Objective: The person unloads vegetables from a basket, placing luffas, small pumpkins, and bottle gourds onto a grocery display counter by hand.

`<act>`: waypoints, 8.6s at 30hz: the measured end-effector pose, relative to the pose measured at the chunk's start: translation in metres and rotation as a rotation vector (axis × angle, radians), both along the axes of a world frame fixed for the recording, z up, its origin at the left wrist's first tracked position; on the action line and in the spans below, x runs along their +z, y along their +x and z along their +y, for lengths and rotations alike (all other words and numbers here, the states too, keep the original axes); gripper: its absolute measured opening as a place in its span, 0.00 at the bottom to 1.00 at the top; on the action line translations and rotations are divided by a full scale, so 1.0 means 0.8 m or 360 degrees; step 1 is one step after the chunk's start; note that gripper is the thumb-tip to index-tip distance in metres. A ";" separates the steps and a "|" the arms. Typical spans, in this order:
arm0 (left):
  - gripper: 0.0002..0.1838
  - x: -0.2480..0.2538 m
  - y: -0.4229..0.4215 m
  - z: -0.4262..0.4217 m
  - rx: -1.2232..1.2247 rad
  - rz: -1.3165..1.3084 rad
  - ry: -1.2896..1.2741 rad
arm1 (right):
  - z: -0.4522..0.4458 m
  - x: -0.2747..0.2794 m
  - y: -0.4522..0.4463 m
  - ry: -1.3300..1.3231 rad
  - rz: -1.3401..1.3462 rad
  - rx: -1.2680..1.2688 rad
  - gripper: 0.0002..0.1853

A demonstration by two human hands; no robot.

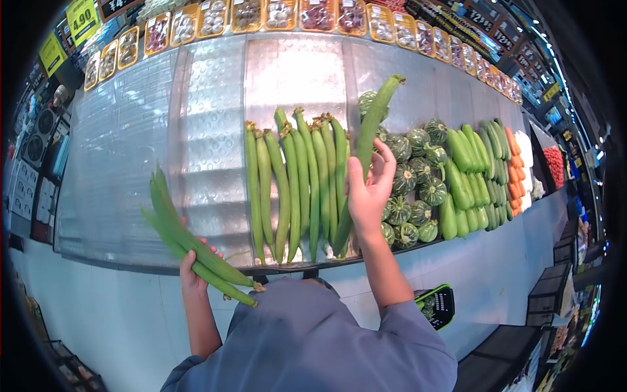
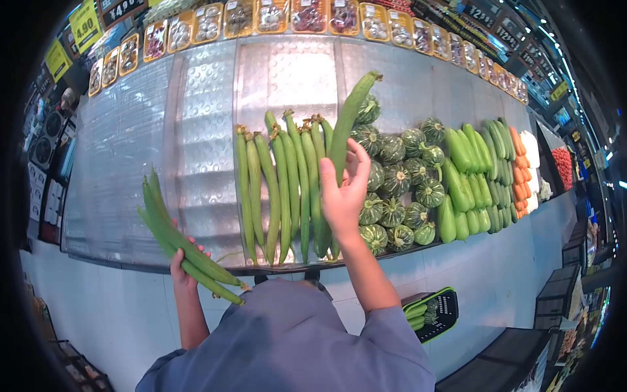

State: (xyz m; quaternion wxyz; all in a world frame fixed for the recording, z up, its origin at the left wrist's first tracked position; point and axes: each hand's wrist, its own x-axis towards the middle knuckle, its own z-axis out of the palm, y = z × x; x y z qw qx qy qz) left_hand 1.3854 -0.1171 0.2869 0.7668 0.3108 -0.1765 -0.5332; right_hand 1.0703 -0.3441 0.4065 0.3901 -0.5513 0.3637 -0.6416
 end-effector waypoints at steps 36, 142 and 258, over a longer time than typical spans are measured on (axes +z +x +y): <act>0.56 -0.016 0.061 0.072 0.0176 0.0046 0.0042 | -0.058 -0.245 0.195 -0.0273 0.1191 -0.0251 0.28; 0.28 0.046 -0.079 -0.139 0.0225 -0.0239 0.0203 | 0.102 -0.064 -0.022 0.1680 -0.0244 0.1801 0.25; 0.31 0.094 -0.055 -0.129 -0.0217 -0.0294 -0.0050 | 0.127 -0.128 -0.051 0.1268 0.0079 0.2006 0.35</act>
